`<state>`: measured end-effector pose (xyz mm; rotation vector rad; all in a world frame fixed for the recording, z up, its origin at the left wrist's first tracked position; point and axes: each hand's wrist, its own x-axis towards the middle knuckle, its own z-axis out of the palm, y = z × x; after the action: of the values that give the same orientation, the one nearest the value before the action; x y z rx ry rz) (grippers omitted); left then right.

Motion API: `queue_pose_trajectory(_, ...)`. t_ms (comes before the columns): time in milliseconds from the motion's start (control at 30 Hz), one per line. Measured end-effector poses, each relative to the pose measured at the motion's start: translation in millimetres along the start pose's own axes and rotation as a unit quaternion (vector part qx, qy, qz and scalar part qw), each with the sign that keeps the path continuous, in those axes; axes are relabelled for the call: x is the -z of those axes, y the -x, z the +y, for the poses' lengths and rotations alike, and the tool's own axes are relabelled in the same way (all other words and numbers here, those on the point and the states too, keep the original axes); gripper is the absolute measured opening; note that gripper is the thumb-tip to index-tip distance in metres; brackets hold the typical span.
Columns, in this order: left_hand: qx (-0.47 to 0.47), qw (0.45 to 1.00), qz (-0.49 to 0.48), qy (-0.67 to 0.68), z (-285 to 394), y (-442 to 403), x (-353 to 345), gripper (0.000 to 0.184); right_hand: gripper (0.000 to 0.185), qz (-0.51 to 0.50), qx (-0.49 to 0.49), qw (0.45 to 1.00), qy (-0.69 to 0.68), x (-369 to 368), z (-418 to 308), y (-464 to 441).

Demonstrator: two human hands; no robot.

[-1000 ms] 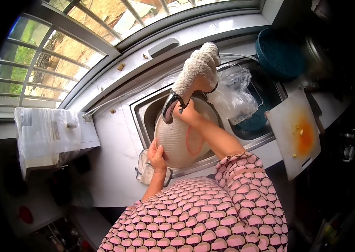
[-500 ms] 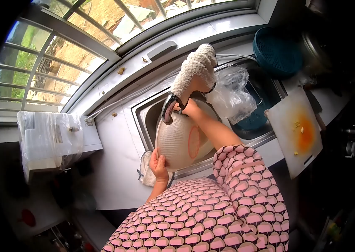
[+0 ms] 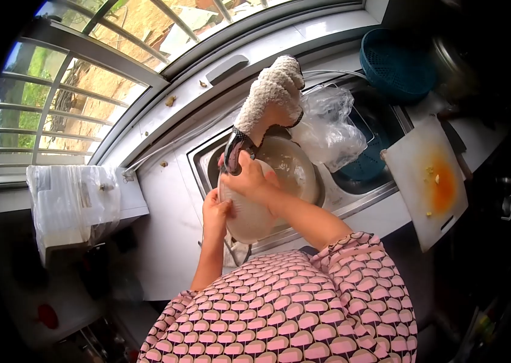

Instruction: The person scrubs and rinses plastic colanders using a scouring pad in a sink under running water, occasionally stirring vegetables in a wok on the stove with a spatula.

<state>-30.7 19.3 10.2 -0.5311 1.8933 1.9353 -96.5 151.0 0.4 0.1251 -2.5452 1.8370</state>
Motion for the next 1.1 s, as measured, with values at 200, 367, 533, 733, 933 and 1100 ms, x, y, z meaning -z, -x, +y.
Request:
queue_pose_trajectory(200,-0.128,0.980,0.038,0.148,-75.6,-16.3,-2.5,0.024,0.026,-0.014,0.191,0.970,0.148,-5.1,0.5,46.7)
queue_pose_trajectory(367,-0.136,0.983,0.071,0.102,-50.1,10.1,-18.2,0.021,0.038,0.047,-0.091,0.986,0.131,-14.3,96.3,-25.3)
queue_pose_trajectory(533,-0.171,0.971,0.121,0.115,-70.6,12.5,-9.3,0.022,0.045,0.002,0.003,0.978,0.211,7.3,52.7,-5.8)
queue_pose_trajectory(733,-0.163,0.974,0.089,0.132,-81.8,-27.6,-7.5,0.014,0.029,-0.018,0.225,0.957,0.184,-0.4,6.7,70.6)
queue_pose_trajectory(933,-0.142,0.974,0.144,0.101,-87.7,-40.0,-4.6,0.022,0.023,0.045,-0.166,0.969,0.178,26.2,83.7,-13.5)
queue_pose_trajectory(1100,-0.135,0.970,0.184,0.086,-89.9,-57.7,16.3,0.024,0.026,0.068,-0.182,0.980,0.044,-11.9,153.0,-2.5)
